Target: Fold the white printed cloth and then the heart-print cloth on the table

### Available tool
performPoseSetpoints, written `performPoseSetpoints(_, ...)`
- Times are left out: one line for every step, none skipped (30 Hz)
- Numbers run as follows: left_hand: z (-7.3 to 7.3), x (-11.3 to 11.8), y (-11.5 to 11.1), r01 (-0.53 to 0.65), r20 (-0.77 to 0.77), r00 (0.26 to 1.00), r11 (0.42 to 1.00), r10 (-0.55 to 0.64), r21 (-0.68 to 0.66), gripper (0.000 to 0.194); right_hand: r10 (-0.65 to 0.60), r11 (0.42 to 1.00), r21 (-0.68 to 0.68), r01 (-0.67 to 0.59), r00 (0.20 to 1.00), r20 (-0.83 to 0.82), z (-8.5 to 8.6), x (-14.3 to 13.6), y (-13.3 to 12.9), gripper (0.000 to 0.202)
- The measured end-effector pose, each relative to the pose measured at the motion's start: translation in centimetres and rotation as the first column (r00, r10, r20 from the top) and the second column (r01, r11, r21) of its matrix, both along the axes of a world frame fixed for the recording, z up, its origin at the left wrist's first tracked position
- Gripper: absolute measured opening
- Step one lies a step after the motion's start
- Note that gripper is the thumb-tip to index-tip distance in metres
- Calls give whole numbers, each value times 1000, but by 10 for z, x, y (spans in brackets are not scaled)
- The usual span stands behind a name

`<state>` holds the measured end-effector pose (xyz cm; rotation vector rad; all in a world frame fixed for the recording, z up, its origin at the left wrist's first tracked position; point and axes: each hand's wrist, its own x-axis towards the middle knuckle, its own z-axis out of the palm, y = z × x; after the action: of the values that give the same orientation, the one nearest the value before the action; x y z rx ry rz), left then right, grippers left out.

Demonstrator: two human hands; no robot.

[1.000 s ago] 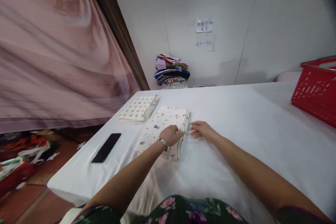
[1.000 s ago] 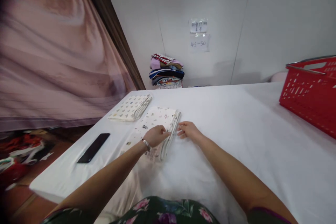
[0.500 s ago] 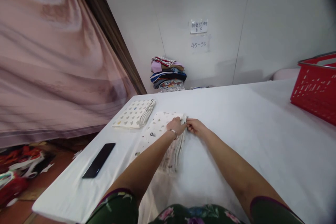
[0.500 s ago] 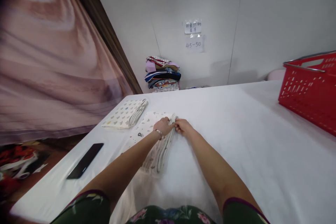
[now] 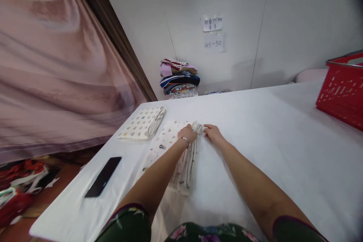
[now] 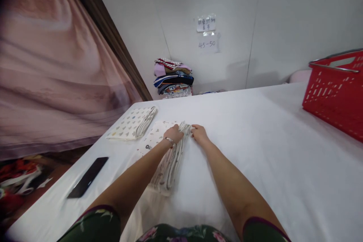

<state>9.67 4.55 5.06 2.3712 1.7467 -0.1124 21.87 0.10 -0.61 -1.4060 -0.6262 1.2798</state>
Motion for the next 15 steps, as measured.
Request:
performPoseSetpoints(0,-2,1,-5,6,1000,1000,5,-2,37,-28,1000,-2,28,999,15,0,0,1,49)
performPoseSetpoints(0,-4,1,-9,13,1000,1000,9,-3,36,-40,999,-3,41,999,22,-1,0,2,47)
performPoseSetpoints(0,-5,2,-11,20,1000,1000,11,-3,35,-39,999,-1,39,999,23,-1,0,3,44)
performPoseSetpoints(0,-6,2,-11,28,1000,1000,11,-3,35,-30,1000,3,30,999,21,-1,-1,3,41)
performPoseSetpoints(0,-7,2,-10,35,999,1000,11,-2,35,-17,1000,9,17,1000,18,0,-3,3,39)
performPoseSetpoints(0,-8,2,-9,41,999,1000,9,-1,35,-7,1000,17,7,1000,16,0,-4,3,37)
performPoseSetpoints(0,-8,2,-7,46,999,1000,7,-1,35,-2,1000,24,1,1000,16,0,-5,3,37)
performPoseSetpoints(0,-9,2,-5,50,999,1000,5,0,34,-2,1000,30,1,1000,18,0,-6,3,39)
performPoseSetpoints(0,-9,2,-3,53,999,1000,3,1,34,-6,999,33,5,1000,21,0,-7,3,42)
performPoseSetpoints(1,-8,2,-1,55,998,1000,1,3,34,-11,999,35,10,1000,24,-1,-7,3,46)
performPoseSetpoints(1,-8,1,1,56,998,1000,-1,6,34,-14,999,39,13,1000,26,-1,-6,3,51)
performPoseSetpoints(2,-8,1,4,55,998,1000,-4,10,33,-16,999,45,15,1000,26,-1,-6,3,56)
performPoseSetpoints(2,-7,0,7,54,999,1000,-8,14,33,-16,998,53,15,1000,25,-2,-5,3,60)
performPoseSetpoints(2,-7,0,11,52,999,1000,-12,19,32,-16,998,66,14,1000,25,-2,-4,3,63)
performPoseSetpoints(2,-6,-1,14,50,999,1000,-15,23,31,-12,997,82,10,1000,24,-2,-4,3,64)
